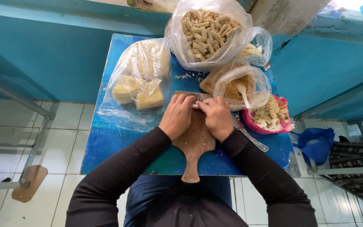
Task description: The person sits at a small blue table and tears pieces from a block of white food by hand, arranging the pieces on a wooden paddle board. They occasionally scoop brown sugar from a plastic bag with a spoon and add it to the pieces on the board.
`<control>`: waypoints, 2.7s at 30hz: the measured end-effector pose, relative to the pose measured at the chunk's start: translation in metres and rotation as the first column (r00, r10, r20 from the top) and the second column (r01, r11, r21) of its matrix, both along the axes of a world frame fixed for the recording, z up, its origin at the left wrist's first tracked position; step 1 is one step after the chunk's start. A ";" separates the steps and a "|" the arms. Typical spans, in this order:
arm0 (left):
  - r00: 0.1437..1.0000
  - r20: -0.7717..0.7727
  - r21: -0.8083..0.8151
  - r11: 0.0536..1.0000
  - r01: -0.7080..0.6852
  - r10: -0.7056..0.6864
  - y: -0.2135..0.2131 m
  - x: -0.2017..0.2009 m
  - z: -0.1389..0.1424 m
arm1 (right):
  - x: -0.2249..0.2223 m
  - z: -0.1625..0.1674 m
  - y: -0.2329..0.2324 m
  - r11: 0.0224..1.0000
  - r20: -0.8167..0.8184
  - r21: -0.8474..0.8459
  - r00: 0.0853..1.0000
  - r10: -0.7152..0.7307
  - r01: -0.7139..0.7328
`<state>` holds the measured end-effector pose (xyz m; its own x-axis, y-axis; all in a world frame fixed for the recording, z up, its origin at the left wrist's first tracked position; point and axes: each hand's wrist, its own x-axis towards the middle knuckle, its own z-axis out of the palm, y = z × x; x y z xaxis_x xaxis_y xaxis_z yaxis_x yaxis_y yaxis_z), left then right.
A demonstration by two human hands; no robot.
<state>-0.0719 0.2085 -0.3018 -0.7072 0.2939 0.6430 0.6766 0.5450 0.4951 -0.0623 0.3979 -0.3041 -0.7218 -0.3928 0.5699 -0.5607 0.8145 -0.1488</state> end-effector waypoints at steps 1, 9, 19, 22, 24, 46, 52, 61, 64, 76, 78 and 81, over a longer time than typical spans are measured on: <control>0.999 -0.033 0.005 0.999 0.035 -0.035 -0.001 0.002 0.000 | -0.001 0.000 0.000 0.998 0.005 -0.053 1.000 0.020 -0.020; 0.998 0.013 -0.100 0.993 0.067 -0.066 -0.013 0.007 0.008 | 0.001 0.014 -0.005 0.814 0.288 -0.581 0.933 0.216 -0.009; 0.612 0.240 0.014 0.633 0.774 -0.753 -0.013 0.055 0.056 | -0.004 0.013 0.004 0.635 0.227 -0.766 0.966 0.122 0.100; 0.503 0.365 -0.014 0.536 0.844 -0.783 -0.005 0.050 0.082 | -0.004 0.015 0.005 0.673 0.225 -0.733 0.970 0.098 0.102; 0.699 0.203 -0.037 0.708 0.705 -0.686 0.002 0.024 0.105 | -0.004 0.017 0.004 0.729 0.142 -0.683 0.986 0.091 0.031; 0.909 0.213 -0.497 0.841 -0.215 0.358 -0.116 0.044 0.048 | 0.001 0.013 -0.002 0.801 0.225 -0.596 0.969 0.098 0.058; 0.865 0.344 -0.359 0.903 -0.237 0.364 -0.149 0.034 0.016 | 0.000 0.010 0.006 0.820 0.199 -0.570 0.976 0.086 0.044; 0.812 0.010 -0.472 0.718 -0.511 0.584 -0.132 0.041 -0.001 | 0.004 0.014 0.015 0.813 0.251 -0.575 0.965 0.077 0.085; 0.900 -0.084 -0.264 0.861 -0.435 0.429 -0.131 0.039 0.007 | 0.005 0.014 0.015 0.815 0.242 -0.574 0.968 0.073 0.082; 0.978 -0.138 -0.421 0.884 -0.203 0.158 -0.132 -0.004 0.033 | 0.005 0.019 0.011 0.824 0.210 -0.564 0.974 0.086 0.049; 0.969 -0.143 -0.448 0.860 -0.245 0.201 -0.131 -0.007 0.034 | 0.005 0.019 0.011 0.824 0.212 -0.564 0.973 0.090 0.046; 0.971 -0.142 -0.439 0.867 -0.236 0.192 -0.131 -0.011 0.037 | 0.006 0.019 0.011 0.823 0.226 -0.566 0.970 0.094 0.052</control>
<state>-0.0827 0.0772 -0.2646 -0.7311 0.4148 0.5417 0.5479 0.8301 0.1039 -0.0566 0.4087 -0.2853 -0.8564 -0.0714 0.5113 -0.4657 0.5341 -0.7056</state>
